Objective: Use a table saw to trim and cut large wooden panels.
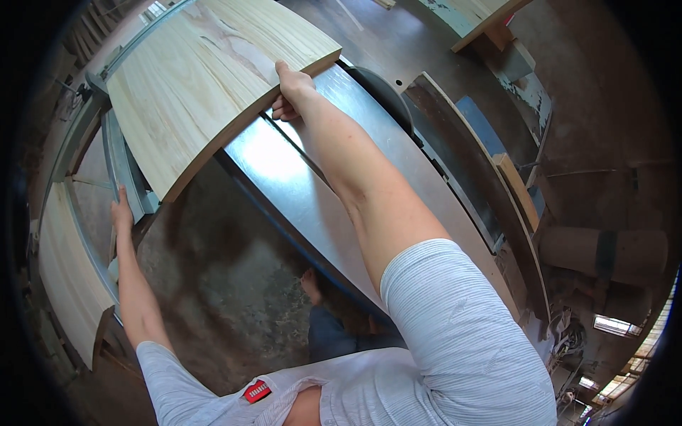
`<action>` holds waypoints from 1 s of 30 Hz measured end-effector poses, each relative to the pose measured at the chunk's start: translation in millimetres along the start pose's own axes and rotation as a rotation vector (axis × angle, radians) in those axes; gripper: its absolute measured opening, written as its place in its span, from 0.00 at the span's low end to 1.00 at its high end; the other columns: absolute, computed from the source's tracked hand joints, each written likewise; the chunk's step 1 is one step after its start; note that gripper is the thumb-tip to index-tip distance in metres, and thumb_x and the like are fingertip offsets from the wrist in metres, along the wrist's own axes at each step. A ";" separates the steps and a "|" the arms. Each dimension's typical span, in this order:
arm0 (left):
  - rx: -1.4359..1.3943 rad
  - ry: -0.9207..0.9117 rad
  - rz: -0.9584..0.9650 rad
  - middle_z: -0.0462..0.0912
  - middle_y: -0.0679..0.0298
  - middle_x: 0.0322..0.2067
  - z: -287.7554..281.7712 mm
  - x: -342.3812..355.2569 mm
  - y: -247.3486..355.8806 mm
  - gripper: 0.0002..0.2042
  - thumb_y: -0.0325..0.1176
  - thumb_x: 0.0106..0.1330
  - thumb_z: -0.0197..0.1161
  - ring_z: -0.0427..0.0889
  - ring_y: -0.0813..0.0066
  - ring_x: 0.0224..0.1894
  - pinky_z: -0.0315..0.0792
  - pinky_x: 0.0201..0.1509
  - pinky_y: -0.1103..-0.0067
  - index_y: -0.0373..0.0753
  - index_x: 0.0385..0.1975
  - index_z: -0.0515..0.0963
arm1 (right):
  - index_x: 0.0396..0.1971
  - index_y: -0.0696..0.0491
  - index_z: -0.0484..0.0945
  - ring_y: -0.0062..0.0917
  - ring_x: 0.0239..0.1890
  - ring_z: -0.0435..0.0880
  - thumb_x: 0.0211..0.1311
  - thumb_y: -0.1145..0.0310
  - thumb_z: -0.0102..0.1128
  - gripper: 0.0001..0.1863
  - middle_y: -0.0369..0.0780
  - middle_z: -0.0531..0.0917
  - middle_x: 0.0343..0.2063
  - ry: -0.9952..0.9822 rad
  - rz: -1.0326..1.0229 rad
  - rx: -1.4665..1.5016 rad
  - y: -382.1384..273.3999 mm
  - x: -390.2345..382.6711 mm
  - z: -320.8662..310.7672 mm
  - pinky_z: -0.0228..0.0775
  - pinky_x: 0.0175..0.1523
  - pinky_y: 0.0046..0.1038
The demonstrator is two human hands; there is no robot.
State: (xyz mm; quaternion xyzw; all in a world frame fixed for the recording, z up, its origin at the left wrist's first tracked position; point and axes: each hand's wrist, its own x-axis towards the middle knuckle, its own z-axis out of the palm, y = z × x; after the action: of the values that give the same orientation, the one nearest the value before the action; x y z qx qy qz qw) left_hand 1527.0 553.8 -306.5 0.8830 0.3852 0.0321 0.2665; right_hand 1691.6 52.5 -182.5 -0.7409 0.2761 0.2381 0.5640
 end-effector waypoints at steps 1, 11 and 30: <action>0.002 0.014 0.001 0.78 0.37 0.53 -4.0 -0.3 1.4 0.42 0.67 0.67 0.49 0.76 0.43 0.58 0.66 0.65 0.63 0.25 0.56 0.74 | 0.28 0.62 0.77 0.37 0.16 0.84 0.67 0.31 0.42 0.41 0.46 0.81 0.19 -0.003 -0.009 0.000 -2.8 -2.7 -0.6 0.77 0.22 0.36; 0.007 0.081 0.023 0.79 0.37 0.52 -37.3 -9.7 5.8 0.42 0.68 0.67 0.49 0.77 0.44 0.57 0.66 0.64 0.64 0.24 0.55 0.74 | 0.27 0.62 0.77 0.36 0.16 0.83 0.66 0.31 0.43 0.41 0.46 0.81 0.18 -0.020 -0.044 0.021 -20.1 -28.3 -5.9 0.76 0.21 0.34; -0.106 0.089 -0.070 0.79 0.37 0.50 -35.1 -106.7 -2.0 0.40 0.68 0.66 0.49 0.78 0.39 0.54 0.68 0.60 0.58 0.28 0.54 0.73 | 0.42 0.63 0.77 0.37 0.20 0.85 0.62 0.28 0.44 0.45 0.50 0.84 0.26 -0.030 -0.050 -0.007 10.6 -57.3 -37.0 0.75 0.19 0.34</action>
State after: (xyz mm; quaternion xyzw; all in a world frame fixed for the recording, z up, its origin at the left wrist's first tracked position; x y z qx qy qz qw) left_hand 1441.7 496.2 -261.6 0.8513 0.4250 0.0824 0.2965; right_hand 1643.9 22.6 -142.6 -0.7458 0.2485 0.2359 0.5713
